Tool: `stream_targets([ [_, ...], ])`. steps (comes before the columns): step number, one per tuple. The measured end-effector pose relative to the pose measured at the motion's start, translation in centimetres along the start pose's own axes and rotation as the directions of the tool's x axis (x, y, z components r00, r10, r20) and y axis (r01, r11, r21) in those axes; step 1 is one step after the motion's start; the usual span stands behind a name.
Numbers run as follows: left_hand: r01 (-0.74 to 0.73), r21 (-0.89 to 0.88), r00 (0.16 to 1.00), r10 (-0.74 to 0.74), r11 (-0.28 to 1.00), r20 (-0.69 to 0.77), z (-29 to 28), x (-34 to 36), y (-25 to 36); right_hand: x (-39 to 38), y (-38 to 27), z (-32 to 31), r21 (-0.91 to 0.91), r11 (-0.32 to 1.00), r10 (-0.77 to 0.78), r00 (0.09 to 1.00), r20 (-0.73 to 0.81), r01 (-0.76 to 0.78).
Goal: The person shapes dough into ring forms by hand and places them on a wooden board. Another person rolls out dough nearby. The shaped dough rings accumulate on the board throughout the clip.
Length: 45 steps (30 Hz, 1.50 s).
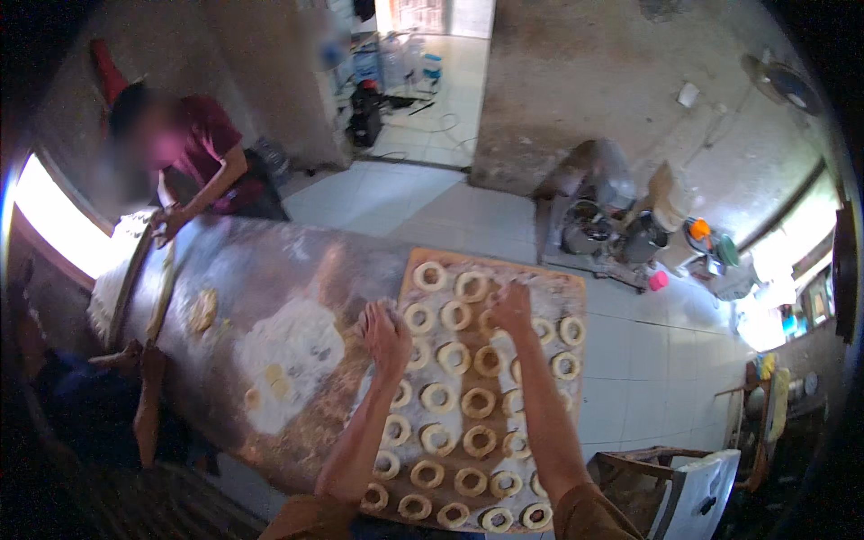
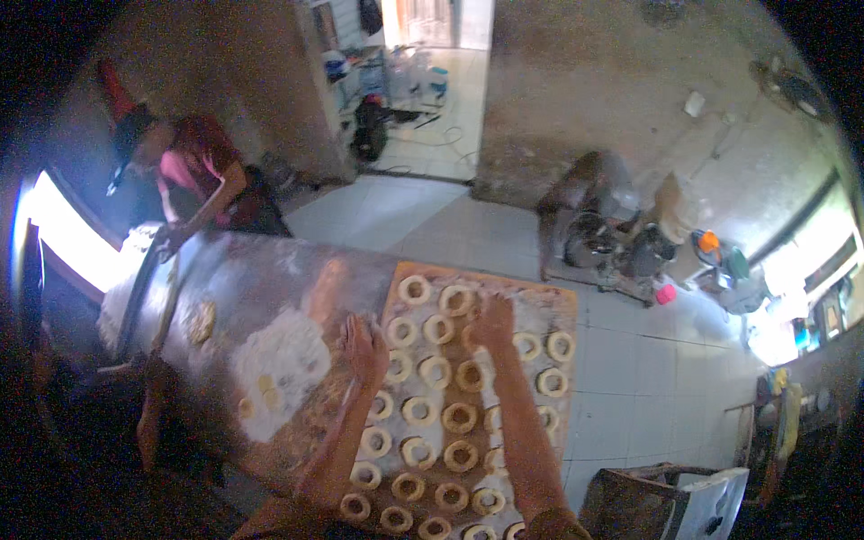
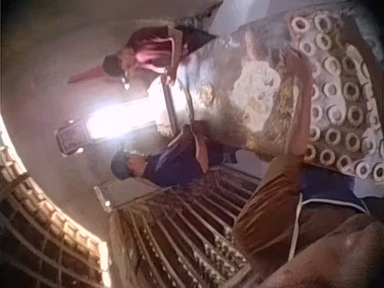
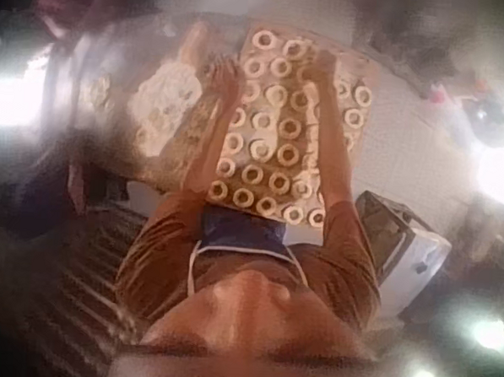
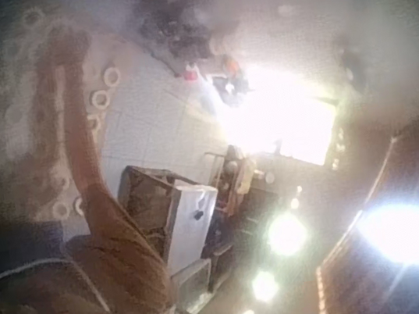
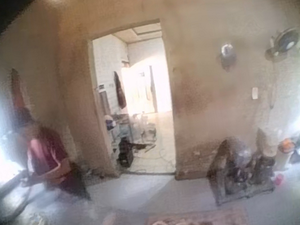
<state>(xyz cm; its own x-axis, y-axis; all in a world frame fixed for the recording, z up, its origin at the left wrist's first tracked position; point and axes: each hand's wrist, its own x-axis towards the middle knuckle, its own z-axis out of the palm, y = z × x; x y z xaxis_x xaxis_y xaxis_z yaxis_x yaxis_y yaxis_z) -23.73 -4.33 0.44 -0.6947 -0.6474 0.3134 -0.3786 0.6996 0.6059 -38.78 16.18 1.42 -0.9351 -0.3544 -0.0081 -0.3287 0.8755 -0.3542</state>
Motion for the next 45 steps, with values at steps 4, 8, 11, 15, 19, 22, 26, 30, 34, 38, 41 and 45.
stream_targets([
  [4, 0.114, 0.150, 0.992, -0.120, 0.982, 0.032, -9.7, -4.2, -5.8, 1.8, 4.1, 3.6, -0.466, 0.837, -0.240, 0.957, 0.161, 0.288],
  [8, 0.184, 0.494, 0.946, -0.018, 0.850, -0.322, -15.3, -3.6, -18.2, 0.5, -0.2, 4.1, 0.012, 0.999, 0.033, 0.936, -0.352, -0.031],
  [11, 0.177, 0.367, 0.983, -0.146, 0.913, -0.110, -20.8, -1.4, -18.9, -3.8, -6.3, 3.2, 0.167, 0.985, 0.055, 0.993, -0.107, -0.036],
  [15, -0.098, 0.498, 0.995, 0.097, 0.862, 0.029, -19.7, 0.0, -22.7, -11.3, -19.6, 5.6, 0.418, 0.881, -0.208, 0.975, -0.080, 0.223],
  [19, 0.099, -0.059, 0.975, -0.085, 0.993, 0.206, -22.4, 0.6, -20.7, -17.2, -30.7, 7.7, 0.573, 0.737, -0.311, 0.932, -0.183, 0.359],
  [22, 0.310, -0.618, 0.946, -0.173, 0.722, 0.273, -23.5, 0.1, -21.6, -18.2, -35.7, 7.7, 0.764, 0.635, -0.237, 0.970, 0.055, 0.111],
  [26, 0.306, -0.746, 0.937, -0.052, 0.592, 0.344, -27.1, -0.4, -21.5, -18.6, -37.4, 9.8, 0.919, 0.392, -0.277, 0.949, 0.151, -0.032],
  [30, 0.323, -0.793, 0.928, -0.008, 0.516, 0.373, -29.3, -0.8, -22.3, -20.1, -40.1, 8.0, 0.905, 0.425, -0.202, 0.976, 0.088, 0.006],
  [34, 0.268, -0.645, 0.923, 0.000, 0.716, 0.384, -30.9, -0.6, -22.8, -21.9, -43.5, 6.1, 0.847, 0.530, -0.138, 0.990, 0.041, 0.039],
  [38, 0.549, -0.757, 0.790, 0.077, 0.354, 0.609, -32.2, -0.3, -23.3, -22.5, -43.7, 5.5, 0.947, 0.310, -0.284, 0.943, 0.173, -0.081],
  [41, 0.623, -0.777, 0.744, 0.240, 0.090, 0.624, -31.6, -0.8, -24.1, -22.4, -43.3, 5.6, 0.964, 0.054, -0.315, 0.912, 0.264, -0.260],
  [45, 0.452, -0.892, 0.848, 0.296, 0.032, 0.440, -30.5, -1.3, -23.6, -21.5, -42.0, 8.9, 0.906, 0.228, -0.037, 0.927, 0.373, -0.356],
])
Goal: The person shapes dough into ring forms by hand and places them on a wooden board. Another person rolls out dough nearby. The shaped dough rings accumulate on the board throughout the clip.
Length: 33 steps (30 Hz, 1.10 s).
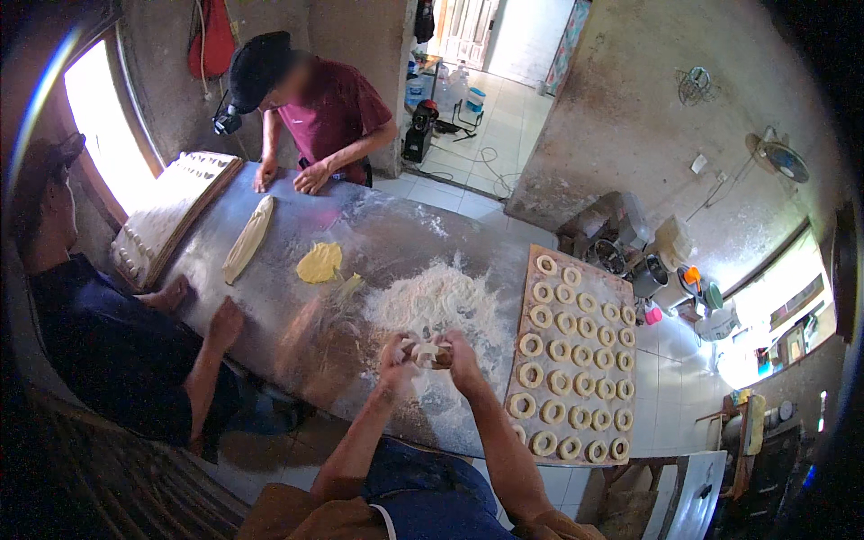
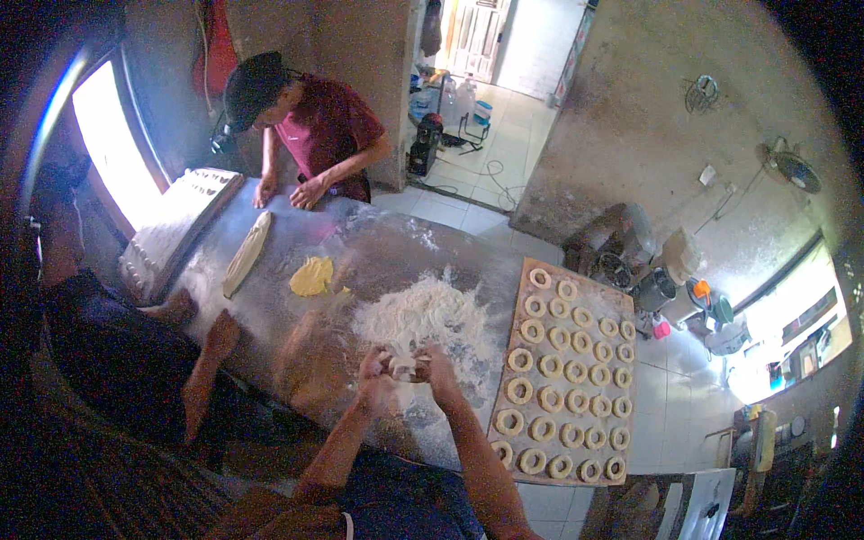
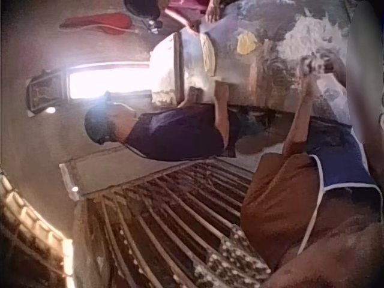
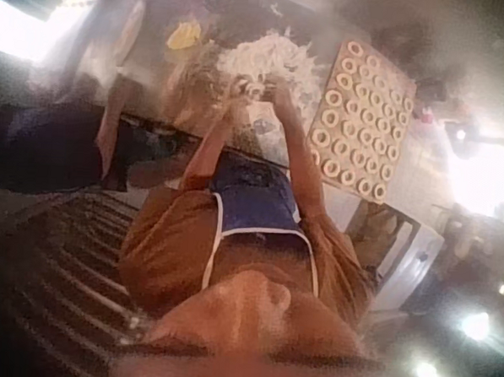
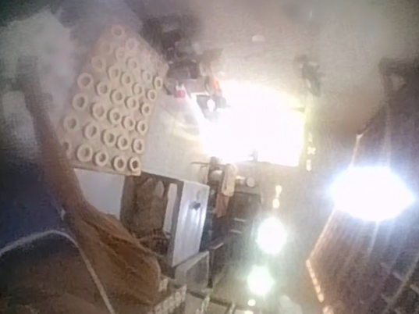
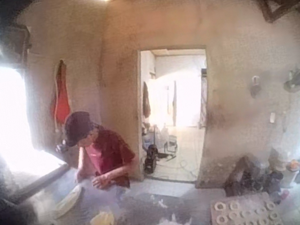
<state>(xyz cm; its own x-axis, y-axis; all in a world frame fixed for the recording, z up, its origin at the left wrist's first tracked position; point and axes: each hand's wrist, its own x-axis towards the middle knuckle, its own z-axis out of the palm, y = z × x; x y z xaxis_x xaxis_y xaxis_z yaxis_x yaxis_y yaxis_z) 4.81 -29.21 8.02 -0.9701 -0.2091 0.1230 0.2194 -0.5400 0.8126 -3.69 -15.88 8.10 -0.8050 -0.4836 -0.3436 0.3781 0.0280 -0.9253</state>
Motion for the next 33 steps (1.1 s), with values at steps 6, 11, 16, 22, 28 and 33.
stream_targets([
  [6, 0.112, 0.167, 0.957, -0.062, 0.980, -0.283, 2.7, 1.6, -1.4, -0.6, 0.9, 0.3, 0.356, 0.934, 0.021, 0.992, -0.121, 0.024],
  [11, 0.155, -0.009, 0.879, -0.142, 0.988, -0.456, 3.8, 2.8, -6.3, -1.2, -0.4, 0.1, -0.435, 0.852, -0.400, 0.898, -0.183, 0.291],
  [16, -0.090, 0.451, 0.907, 0.260, 0.888, -0.332, 3.3, 5.8, -12.4, -2.0, -1.3, -3.8, -0.077, 0.994, -0.093, 0.962, -0.257, 0.075],
  [22, 0.063, -0.607, 0.847, -0.365, 0.792, -0.388, 9.3, 7.8, -14.7, -1.1, -0.6, -10.9, -0.309, 0.890, -0.420, 0.865, -0.275, 0.334],
  [28, -0.260, 0.345, 0.885, 0.365, 0.902, -0.288, 15.3, 10.4, -19.6, 0.8, 1.9, -20.5, 0.046, 0.941, -0.294, 0.874, -0.386, 0.337],
  [33, 0.284, 0.062, 0.921, -0.254, 0.957, -0.295, 17.0, 14.7, -26.7, -0.1, -2.1, -25.9, -0.223, 0.949, -0.293, 0.890, -0.350, 0.224],
])
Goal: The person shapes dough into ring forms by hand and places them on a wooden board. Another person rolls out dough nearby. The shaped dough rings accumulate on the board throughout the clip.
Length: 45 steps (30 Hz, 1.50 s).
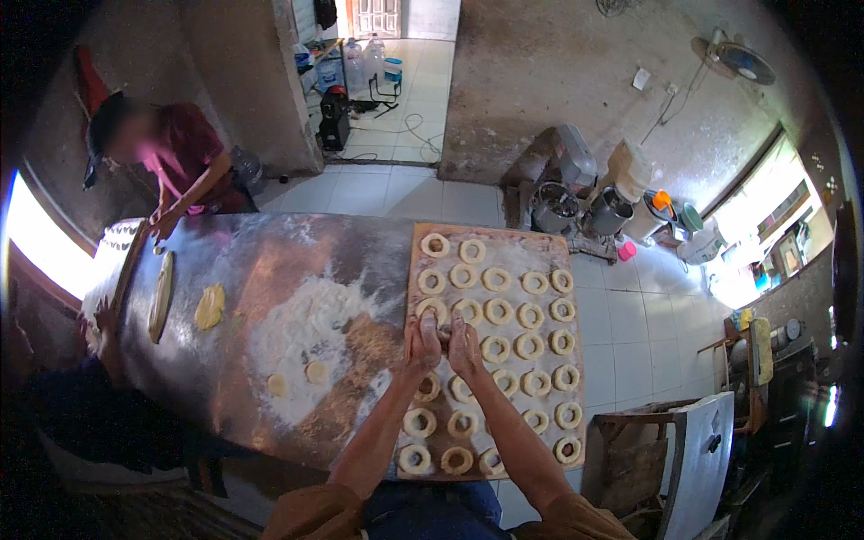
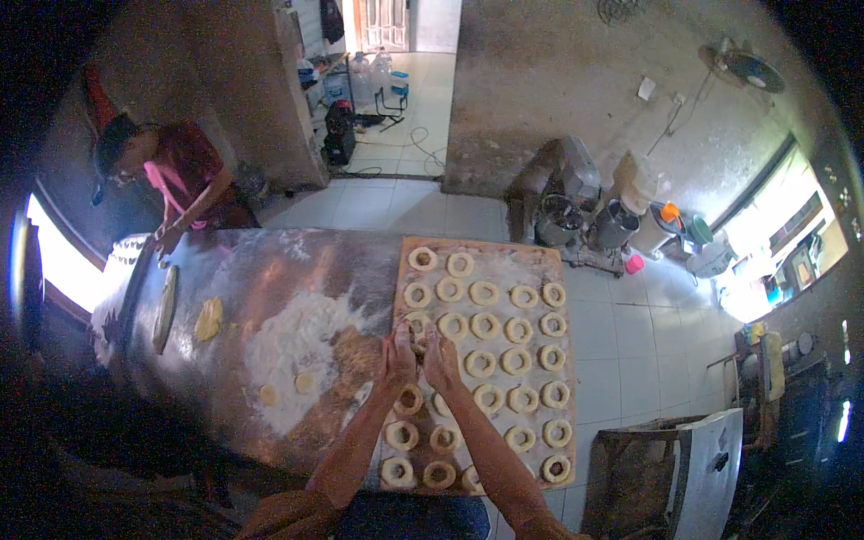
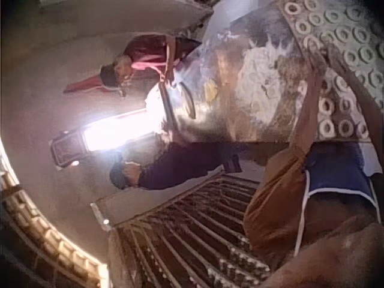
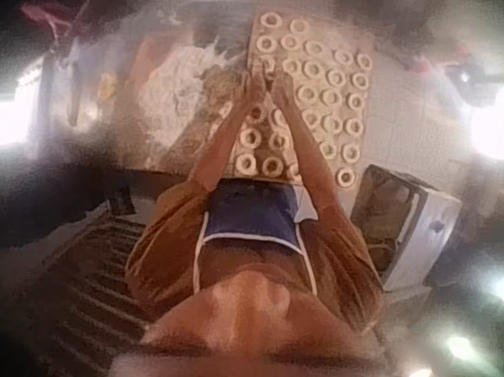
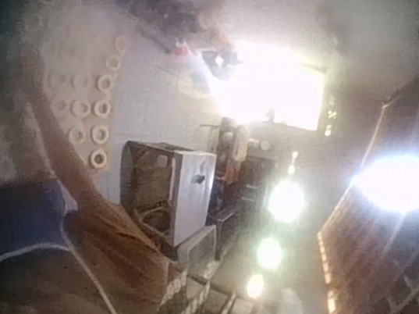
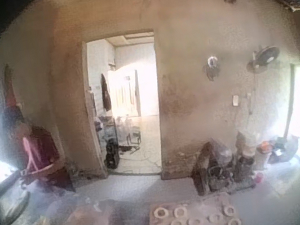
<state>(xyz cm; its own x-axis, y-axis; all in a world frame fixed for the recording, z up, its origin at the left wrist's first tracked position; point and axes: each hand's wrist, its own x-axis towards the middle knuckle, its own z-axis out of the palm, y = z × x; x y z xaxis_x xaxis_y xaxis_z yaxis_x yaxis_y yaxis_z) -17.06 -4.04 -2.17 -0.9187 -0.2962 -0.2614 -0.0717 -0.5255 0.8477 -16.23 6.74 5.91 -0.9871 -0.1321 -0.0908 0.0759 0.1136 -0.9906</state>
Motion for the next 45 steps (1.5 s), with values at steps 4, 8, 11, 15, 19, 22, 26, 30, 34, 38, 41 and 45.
stream_targets([
  [4, 0.233, -0.424, 0.963, -0.267, 0.875, -0.022, 7.9, 0.1, 0.8, 3.0, 0.5, -5.2, -0.136, 0.988, -0.087, 0.992, -0.095, 0.074],
  [8, -0.714, 0.601, 0.595, 0.764, 0.359, 0.250, 11.2, 2.7, -0.8, 6.9, 3.3, -9.5, -0.166, 0.986, 0.017, 0.997, -0.076, -0.029],
  [11, -0.533, 0.468, 0.823, 0.561, 0.705, 0.091, 13.9, 4.3, -0.7, 9.6, 4.0, -11.7, -0.074, 0.997, -0.019, 0.995, -0.102, 0.011],
  [15, -0.110, 0.034, 0.985, 0.113, 0.993, -0.128, 15.7, 9.1, -5.6, 12.8, 3.5, -13.1, 0.457, 0.889, 0.008, 0.998, -0.055, 0.018],
  [19, -0.243, 0.291, 0.968, 0.252, 0.925, 0.007, 19.1, 12.5, -2.4, 17.3, 3.4, -16.4, 0.199, 0.972, -0.111, 0.989, -0.095, 0.128],
  [22, -0.325, 0.659, 0.921, 0.385, 0.679, 0.058, 17.6, 17.4, -4.0, 20.6, 1.5, -17.2, -0.312, 0.937, -0.187, 0.980, -0.060, 0.160],
  [26, -0.212, 0.977, 0.917, 0.350, 0.014, 0.193, 18.1, 18.6, -3.3, 19.4, 6.0, -19.5, -0.835, 0.515, -0.484, 0.869, -0.099, 0.192],
  [30, -0.385, 0.909, 0.895, 0.176, -0.161, 0.410, 17.0, 16.5, 3.7, 19.7, 6.4, -20.7, -0.867, 0.393, -0.451, 0.886, 0.109, 0.307],
  [34, -0.383, 0.903, 0.914, 0.063, -0.197, 0.401, 13.8, 18.4, 4.5, 20.0, 3.3, -18.3, -0.746, 0.511, -0.352, 0.895, 0.274, 0.428],
  [38, -0.381, 0.905, 0.911, 0.089, -0.190, 0.402, 13.5, 18.6, 4.8, 21.8, 4.5, -18.0, -0.834, 0.365, -0.318, 0.898, 0.305, 0.413],
  [41, -0.386, 0.879, 0.846, 0.273, -0.279, 0.458, 11.8, 15.2, 3.6, 21.1, 6.3, -18.3, -0.877, 0.183, -0.274, 0.880, 0.388, 0.443],
  [45, -0.299, 0.954, 0.819, 0.514, 0.000, 0.257, 3.5, 1.7, 6.6, 11.5, 0.8, -16.3, -0.682, 0.632, -0.403, 0.908, 0.116, 0.368],
])
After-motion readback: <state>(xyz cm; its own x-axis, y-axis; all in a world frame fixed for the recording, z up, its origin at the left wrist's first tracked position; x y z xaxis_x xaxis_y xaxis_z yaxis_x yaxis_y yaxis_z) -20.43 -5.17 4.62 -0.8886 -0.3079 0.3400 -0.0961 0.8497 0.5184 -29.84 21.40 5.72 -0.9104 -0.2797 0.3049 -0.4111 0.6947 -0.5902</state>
